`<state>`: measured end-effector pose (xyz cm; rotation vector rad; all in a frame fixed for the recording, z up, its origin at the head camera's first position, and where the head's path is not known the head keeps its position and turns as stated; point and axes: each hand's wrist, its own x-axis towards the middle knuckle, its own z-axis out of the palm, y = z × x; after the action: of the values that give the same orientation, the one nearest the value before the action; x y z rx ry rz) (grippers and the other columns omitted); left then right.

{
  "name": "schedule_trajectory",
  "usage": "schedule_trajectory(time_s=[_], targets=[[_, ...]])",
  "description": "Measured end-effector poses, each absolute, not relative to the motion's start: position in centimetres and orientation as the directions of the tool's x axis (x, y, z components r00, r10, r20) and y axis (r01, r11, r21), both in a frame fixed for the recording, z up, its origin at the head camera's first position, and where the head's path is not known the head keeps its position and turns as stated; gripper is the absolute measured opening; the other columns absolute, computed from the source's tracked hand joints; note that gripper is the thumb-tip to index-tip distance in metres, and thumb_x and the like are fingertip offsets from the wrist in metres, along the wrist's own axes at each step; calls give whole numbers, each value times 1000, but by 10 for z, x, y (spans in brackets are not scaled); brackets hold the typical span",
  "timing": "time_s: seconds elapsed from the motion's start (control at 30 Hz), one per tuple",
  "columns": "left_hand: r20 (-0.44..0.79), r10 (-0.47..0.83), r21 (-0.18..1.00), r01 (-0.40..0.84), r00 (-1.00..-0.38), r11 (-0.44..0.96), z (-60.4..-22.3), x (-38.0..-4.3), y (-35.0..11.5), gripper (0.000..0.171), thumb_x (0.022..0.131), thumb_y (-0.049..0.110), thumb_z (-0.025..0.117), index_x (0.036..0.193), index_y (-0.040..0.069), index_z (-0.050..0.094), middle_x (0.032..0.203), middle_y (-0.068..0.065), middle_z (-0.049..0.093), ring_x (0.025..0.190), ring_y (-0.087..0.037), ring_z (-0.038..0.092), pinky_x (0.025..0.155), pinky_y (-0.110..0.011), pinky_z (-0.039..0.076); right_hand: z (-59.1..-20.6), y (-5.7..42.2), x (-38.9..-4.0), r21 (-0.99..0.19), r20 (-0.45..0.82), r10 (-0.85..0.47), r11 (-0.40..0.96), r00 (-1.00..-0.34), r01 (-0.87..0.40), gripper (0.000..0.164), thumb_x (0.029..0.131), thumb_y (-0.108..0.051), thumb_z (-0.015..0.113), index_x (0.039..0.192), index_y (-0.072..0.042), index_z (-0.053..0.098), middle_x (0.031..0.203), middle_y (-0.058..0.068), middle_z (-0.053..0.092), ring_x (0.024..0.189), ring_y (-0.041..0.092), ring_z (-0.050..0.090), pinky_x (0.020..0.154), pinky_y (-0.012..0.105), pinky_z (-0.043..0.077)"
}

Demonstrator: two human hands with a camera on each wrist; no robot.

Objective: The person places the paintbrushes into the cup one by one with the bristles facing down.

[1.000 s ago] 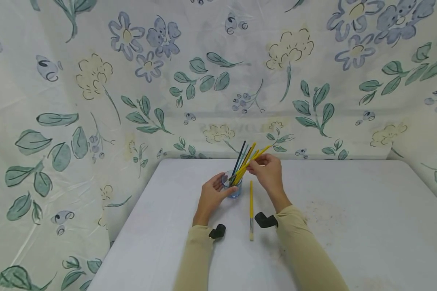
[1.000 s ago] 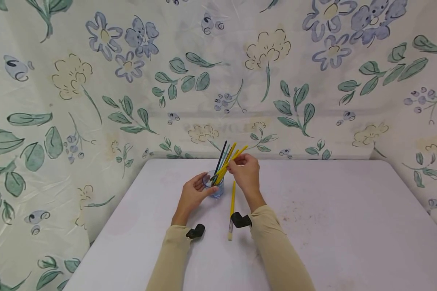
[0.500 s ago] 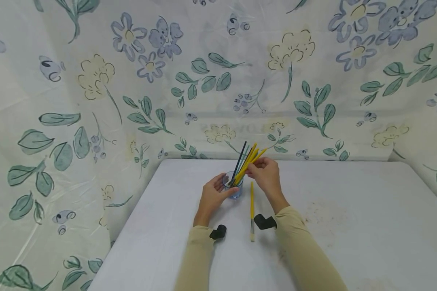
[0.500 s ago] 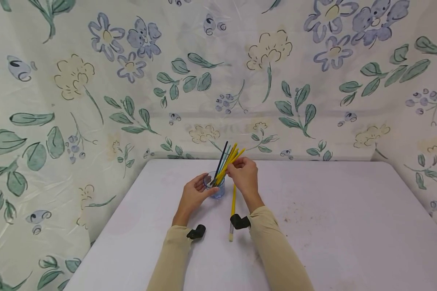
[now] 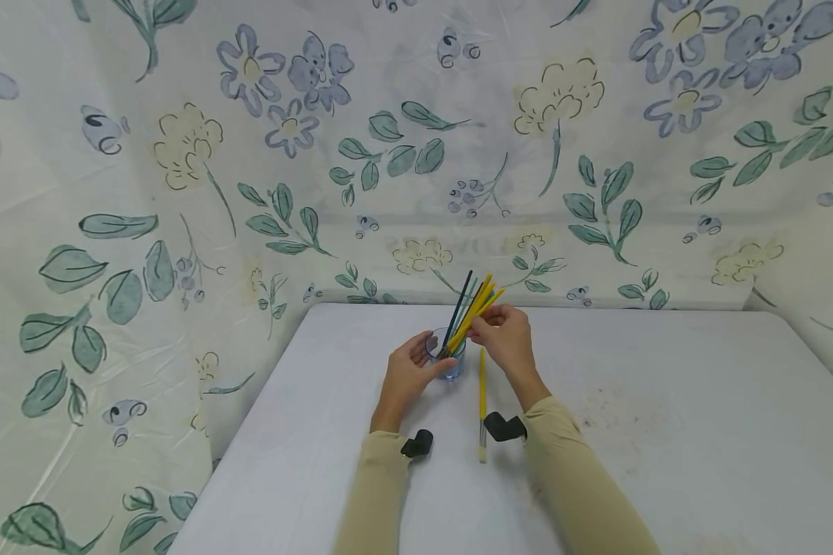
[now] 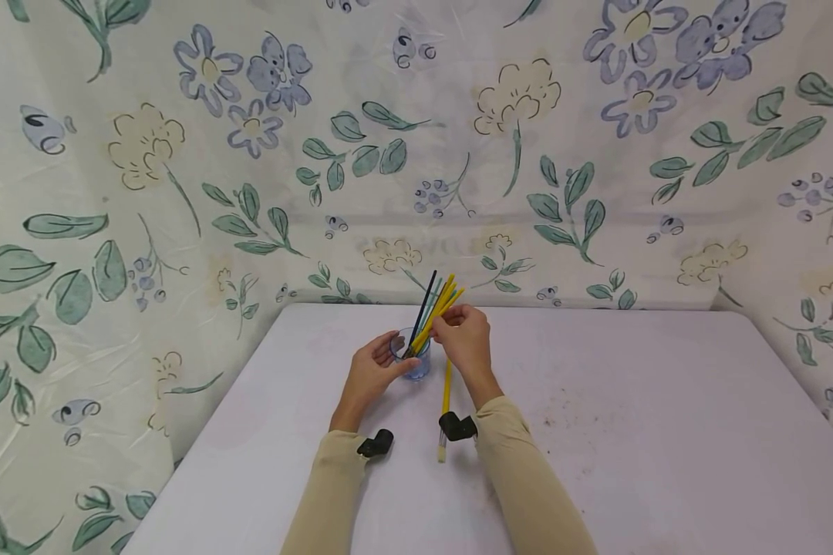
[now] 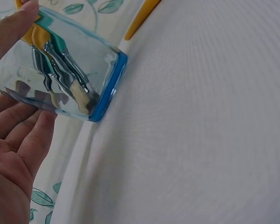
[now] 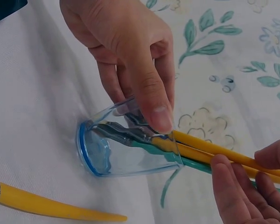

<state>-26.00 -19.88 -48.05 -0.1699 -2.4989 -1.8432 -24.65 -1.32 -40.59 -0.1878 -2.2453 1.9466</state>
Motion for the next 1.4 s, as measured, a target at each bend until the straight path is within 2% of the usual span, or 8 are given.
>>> schedule_trajectory(time_s=[0.5, 1.0, 1.4], targets=[[86, 71, 947, 103, -994, 303, -480, -260, -198, 90, 66, 51, 87, 142, 17, 51, 142, -5, 59, 135, -20, 54, 114, -34, 44, -409, -9, -244, -979, 47, 195, 205, -980, -7, 25, 92, -23, 69, 106, -3, 64, 100, 15, 70, 81, 19, 75, 75, 26, 64], [79, 65, 942, 96, -995, 320, -479, -260, -198, 88, 68, 50, 87, 142, 17, 52, 142, -4, 59, 135, -19, 54, 114, -34, 44, -420, 0, -240, -959, 17, 104, 285, -994, 13, 27, 91, -23, 70, 106, -3, 64, 101, 15, 70, 77, 14, 72, 77, 28, 64], [77, 66, 941, 95, -995, 325, -479, -260, -197, 89, 67, 52, 86, 142, 18, 51, 142, -3, 59, 136, -19, 53, 114, -34, 44, -430, 4, -241, -952, -28, 121, 298, -992, 63, 23, 91, -16, 68, 109, -3, 64, 102, 16, 71, 80, 17, 74, 77, 28, 64]])
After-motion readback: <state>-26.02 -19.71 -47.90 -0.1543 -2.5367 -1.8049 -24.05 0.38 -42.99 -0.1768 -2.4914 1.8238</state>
